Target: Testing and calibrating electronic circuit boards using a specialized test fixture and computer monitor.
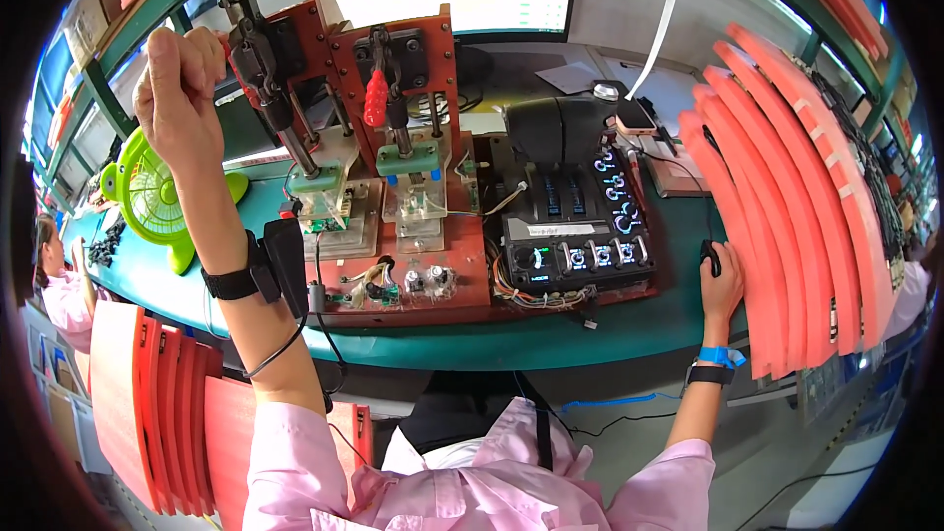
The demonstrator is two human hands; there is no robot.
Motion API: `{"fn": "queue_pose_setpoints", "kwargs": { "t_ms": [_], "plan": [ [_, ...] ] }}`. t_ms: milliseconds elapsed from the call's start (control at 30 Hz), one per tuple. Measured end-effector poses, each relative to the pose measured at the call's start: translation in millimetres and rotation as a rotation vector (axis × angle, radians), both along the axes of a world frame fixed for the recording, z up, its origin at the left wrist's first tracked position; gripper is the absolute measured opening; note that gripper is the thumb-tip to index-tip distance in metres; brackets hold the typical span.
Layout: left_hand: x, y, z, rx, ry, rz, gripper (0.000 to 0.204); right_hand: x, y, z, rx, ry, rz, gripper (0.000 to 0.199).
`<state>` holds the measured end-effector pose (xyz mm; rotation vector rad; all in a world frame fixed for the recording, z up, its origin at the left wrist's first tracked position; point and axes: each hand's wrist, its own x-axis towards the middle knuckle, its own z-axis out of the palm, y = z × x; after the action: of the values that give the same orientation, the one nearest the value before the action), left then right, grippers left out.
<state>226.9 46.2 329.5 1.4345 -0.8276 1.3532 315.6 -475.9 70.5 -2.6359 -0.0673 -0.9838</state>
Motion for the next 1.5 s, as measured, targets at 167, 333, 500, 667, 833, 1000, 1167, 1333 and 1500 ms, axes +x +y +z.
{"fn": "queue_pose_setpoints", "kwargs": {
  "t_ms": [167, 333, 500, 667, 833, 1000, 1167, 1333, 1500],
  "plan": [
    [-0.7, -1.4, -0.2, -0.011, 0.014, 0.028, 0.044, -2.3, 3.8, 2.6, 0.004, 0.014, -0.009, 0.028],
    [-2.6, -2.4, 0.2, -0.010, 0.033, 0.047, 0.045, -1.0, 2.1, 1.2, 0.033, 0.016, 0.025, 0.030],
    [-3.8, -1.9, -0.7, -0.004, 0.035, 0.048, 0.044, -1.0, 4.4, 0.2, 0.005, 0.008, 0.067, 0.032],
    [-3.3, -1.5, -1.2, -0.005, 0.027, 0.074, 0.045, -0.8, 3.5, -0.6, -0.005, -0.004, 0.096, 0.031],
    [-3.7, -2.3, -0.2, -0.002, 0.046, 0.063, 0.045, -1.0, 4.2, 1.5, 0.014, 0.002, 0.091, 0.030],
    [-3.1, 0.3, -0.9, -0.007, 0.050, 0.054, 0.045, -0.5, 3.7, 0.9, 0.006, -0.007, 0.104, 0.028],
    [-1.6, -0.4, -1.2, -0.001, 0.033, 0.055, 0.044, 0.1, 2.7, 1.4, -0.005, 0.008, 0.106, 0.028],
    [-3.4, -1.2, -0.3, 0.006, 0.036, 0.051, 0.044, -1.5, 5.1, 2.4, 0.013, -0.002, 0.100, 0.028],
    [-3.5, -2.4, -0.6, 0.008, 0.039, 0.049, 0.044, -1.5, 4.8, 2.3, 0.003, -0.007, 0.075, 0.028]
  ]
}}
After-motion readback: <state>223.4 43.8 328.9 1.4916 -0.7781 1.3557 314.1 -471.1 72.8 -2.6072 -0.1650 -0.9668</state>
